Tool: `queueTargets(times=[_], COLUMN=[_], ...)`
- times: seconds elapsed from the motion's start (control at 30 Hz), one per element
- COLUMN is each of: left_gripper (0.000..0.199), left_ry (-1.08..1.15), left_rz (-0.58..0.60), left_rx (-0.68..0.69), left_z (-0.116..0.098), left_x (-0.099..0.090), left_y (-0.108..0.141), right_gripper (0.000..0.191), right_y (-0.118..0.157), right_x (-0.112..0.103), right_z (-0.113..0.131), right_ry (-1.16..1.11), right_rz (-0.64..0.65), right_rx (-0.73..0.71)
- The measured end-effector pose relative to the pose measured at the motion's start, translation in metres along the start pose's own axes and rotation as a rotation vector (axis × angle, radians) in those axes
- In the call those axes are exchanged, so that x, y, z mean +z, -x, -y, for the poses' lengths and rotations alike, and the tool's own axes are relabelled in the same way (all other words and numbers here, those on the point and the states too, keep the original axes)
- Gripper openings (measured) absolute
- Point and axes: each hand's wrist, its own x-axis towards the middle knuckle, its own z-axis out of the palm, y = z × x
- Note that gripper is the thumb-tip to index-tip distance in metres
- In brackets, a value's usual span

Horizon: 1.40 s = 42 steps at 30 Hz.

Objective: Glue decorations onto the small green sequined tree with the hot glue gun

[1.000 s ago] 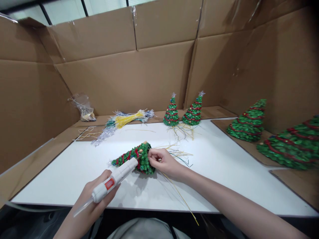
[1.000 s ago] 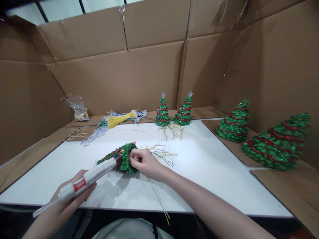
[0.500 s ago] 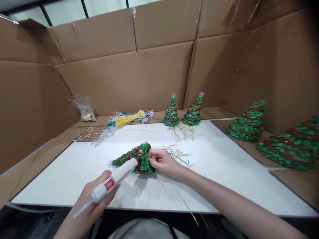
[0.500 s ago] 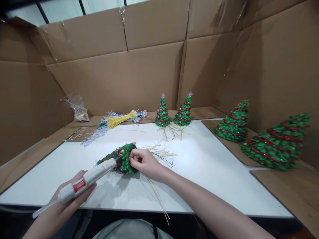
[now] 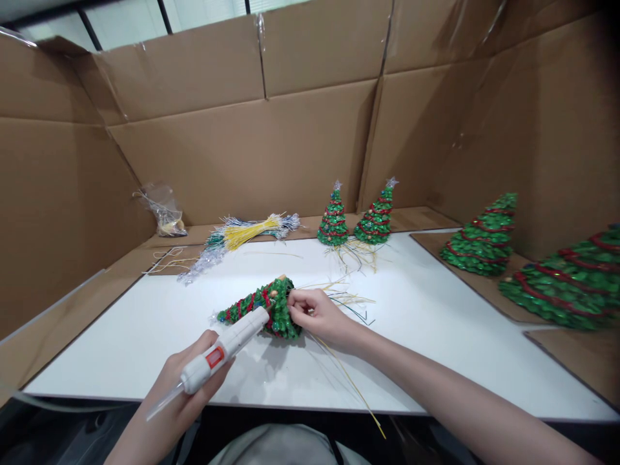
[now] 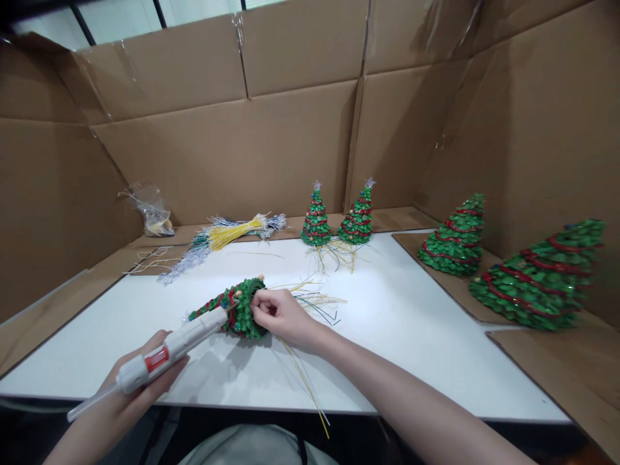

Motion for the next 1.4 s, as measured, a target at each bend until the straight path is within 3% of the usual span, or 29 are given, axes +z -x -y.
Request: queueTargets(times=[0.3, 0.63, 1.07, 1.4], left_gripper=[0.017, 0.017, 0.026, 0.020], left_ry=[0.032, 0.037, 0.022, 0.046], left_rz=[-0.010, 0.005, -0.008, -0.010], left_rx=[-0.024, -0.002, -0.025, -0.040], left_z=[0.005, -0.011, -0.012, -0.006], left_x=[0.002, -0.005, -0.008, -0.004], left_y=[0.004, -0.006, -0.006, -0.002], right_gripper=[0.015, 0.014, 0.016, 0.015], right_y=[0.000, 0.000, 0.000, 0.001], right_x=[0.000, 0.000, -0.001, -0.001], right_z=[0.004, 0.002, 0.001, -0.002], right_ry=[-0.015, -0.005, -0.001, -0.009], right_rz=[0.000, 0.002, -0.006, 0.003], right_rx=[0.013, 0.004, -0.008, -0.021])
